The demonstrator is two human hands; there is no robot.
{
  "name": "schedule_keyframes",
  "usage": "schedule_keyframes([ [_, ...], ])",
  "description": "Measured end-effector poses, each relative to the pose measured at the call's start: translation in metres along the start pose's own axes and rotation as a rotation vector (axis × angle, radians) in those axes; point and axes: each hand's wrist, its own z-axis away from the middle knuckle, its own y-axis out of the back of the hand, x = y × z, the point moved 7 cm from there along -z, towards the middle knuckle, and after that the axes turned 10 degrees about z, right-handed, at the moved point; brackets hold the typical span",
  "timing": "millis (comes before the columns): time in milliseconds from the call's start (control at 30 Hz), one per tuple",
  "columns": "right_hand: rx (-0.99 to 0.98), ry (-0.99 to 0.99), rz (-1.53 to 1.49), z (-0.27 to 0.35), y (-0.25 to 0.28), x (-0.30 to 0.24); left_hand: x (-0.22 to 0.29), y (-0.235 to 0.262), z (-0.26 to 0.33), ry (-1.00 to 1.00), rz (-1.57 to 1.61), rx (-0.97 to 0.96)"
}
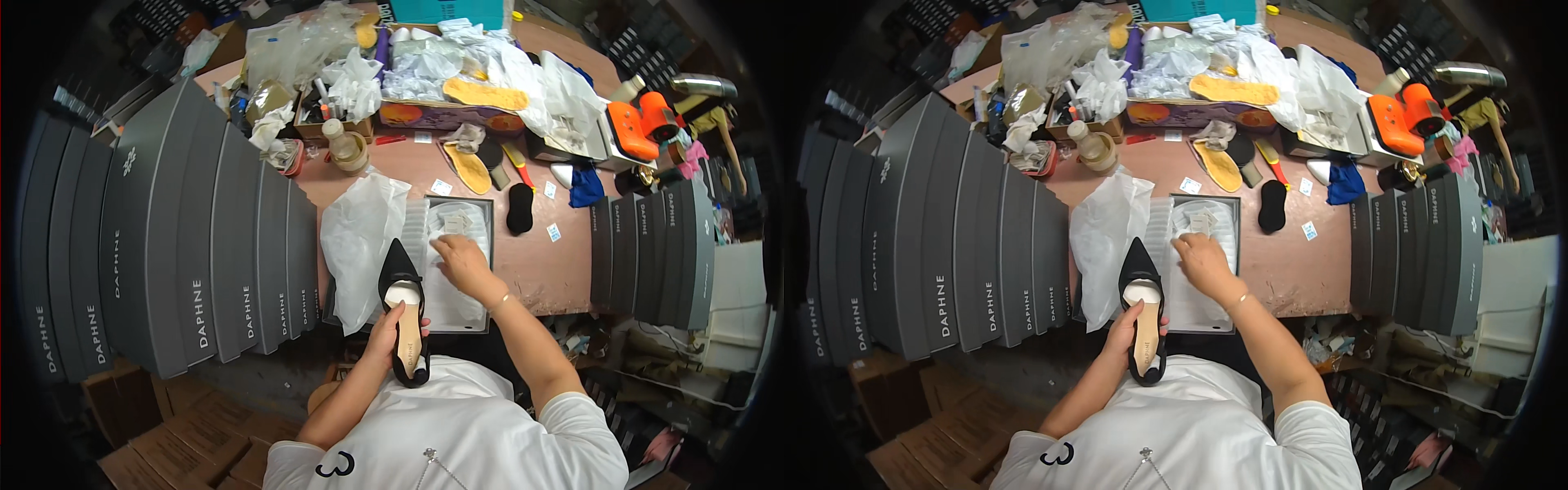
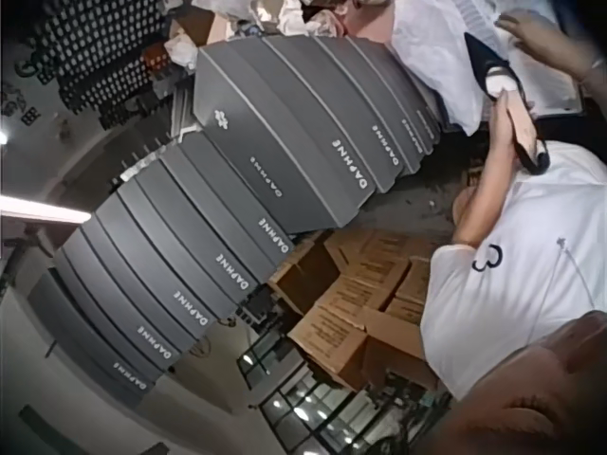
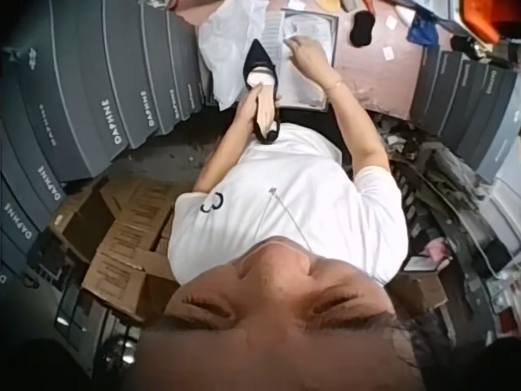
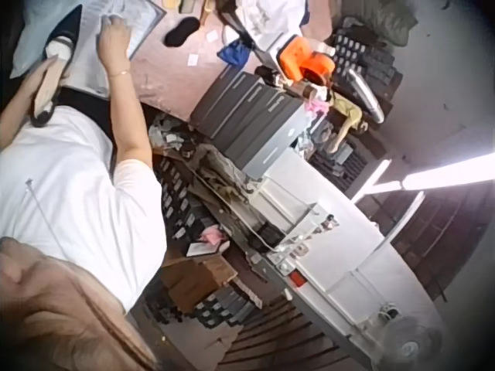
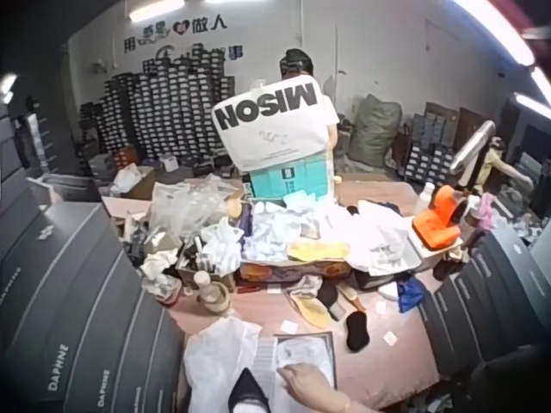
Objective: Packing black high-heeled shoes into boxes with protective tissue paper.
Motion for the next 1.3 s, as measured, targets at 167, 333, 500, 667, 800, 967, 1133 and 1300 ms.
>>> schedule_keyframes([
  [167, 0.029, 0.082, 0.174, -0.009, -0.033, 0.018, 0.010, 0.001, -0.010, -0.035, -0.119, 0.011],
  [333, 0.140, -0.216, -0.594, 0.038, 0.037, -0.026, 0.014, -0.015, -0.015, -0.129, 0.146, -0.033],
  [500, 0.129, -0.133, -0.254, 0.027, -0.011, -0.052, -0.013, -0.039, -0.003, -0.296, 0.060, -0.120],
  [667, -0.066, -0.031, -0.133, 0.011, 0.000, -0.051, -0.023, -0.011, 0.001, -0.152, -0.021, 0.067],
  [800, -0.293, 0.008, 0.255, 0.011, -0.043, 0.021, 0.000, -0.002, -0.007, -0.104, 0.073, 0.017],
  [967, -0.047, -0.080, -0.037, 0.011, -0.027, 0.018, 0.009, 0.011, -0.024, -0.152, 0.119, -0.086],
  [1133, -0.009, -0.038, -0.537, 0.030, 0.015, -0.058, 0.001, -0.016, -0.011, -0.045, 0.171, -0.150],
  [1300, 0.171, 0.043, -0.163, 0.036, 0.007, -0.059, -0.009, -0.023, -0.009, -0.157, -0.011, -0.132],
])
